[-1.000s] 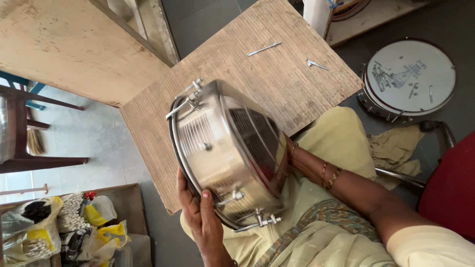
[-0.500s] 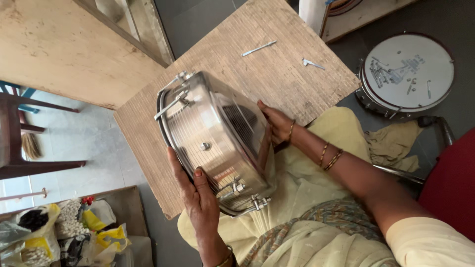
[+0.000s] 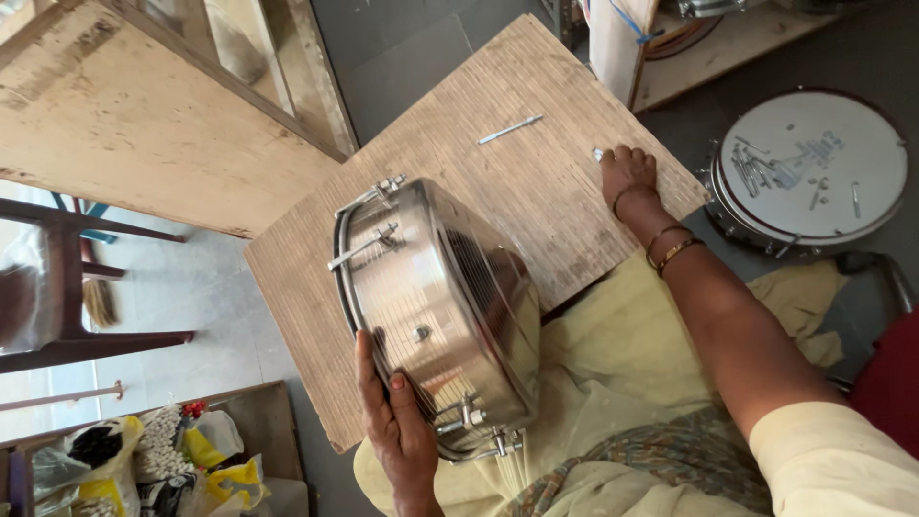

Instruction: The person assembles and repairs a snare drum by fitting the metal shell onto the internal frame, inserting and tightening several metal tension rods by hand and with a small wrench, and then securing the drum head.

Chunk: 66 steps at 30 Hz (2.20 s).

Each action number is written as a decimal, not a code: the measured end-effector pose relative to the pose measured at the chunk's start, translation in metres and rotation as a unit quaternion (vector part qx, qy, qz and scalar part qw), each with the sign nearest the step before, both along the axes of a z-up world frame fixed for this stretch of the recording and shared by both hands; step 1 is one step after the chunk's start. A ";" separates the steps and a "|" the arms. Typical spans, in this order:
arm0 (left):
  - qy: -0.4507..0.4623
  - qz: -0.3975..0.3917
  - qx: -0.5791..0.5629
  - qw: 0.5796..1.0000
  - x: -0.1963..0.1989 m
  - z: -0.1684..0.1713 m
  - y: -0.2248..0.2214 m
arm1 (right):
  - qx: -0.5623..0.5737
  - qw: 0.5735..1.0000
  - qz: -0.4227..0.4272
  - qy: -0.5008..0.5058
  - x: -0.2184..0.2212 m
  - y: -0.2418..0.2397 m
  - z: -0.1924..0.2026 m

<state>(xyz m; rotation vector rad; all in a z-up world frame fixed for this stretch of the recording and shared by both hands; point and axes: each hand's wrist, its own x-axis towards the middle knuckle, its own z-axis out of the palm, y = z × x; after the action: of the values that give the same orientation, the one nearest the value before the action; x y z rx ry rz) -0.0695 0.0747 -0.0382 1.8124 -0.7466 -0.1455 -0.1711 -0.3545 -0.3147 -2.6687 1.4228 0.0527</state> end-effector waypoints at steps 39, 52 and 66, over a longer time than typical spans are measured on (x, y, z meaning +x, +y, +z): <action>-0.001 -0.050 -0.048 0.998 -0.003 0.013 -0.014 | 0.251 0.798 0.371 -0.403 0.031 0.160 0.388; -0.127 -0.031 -0.102 0.986 -0.001 0.003 -0.021 | 0.257 0.863 0.421 -0.109 0.083 0.231 0.423; -0.030 -0.034 -0.162 0.986 -0.004 -0.002 -0.023 | 0.097 0.892 0.433 0.087 0.099 0.236 0.408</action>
<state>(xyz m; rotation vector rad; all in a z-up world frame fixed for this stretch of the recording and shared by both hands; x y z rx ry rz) -0.0731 0.0514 -0.0398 1.4894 -0.8239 -0.0117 -0.0718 -0.1190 0.0931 -2.9200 0.1208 0.4864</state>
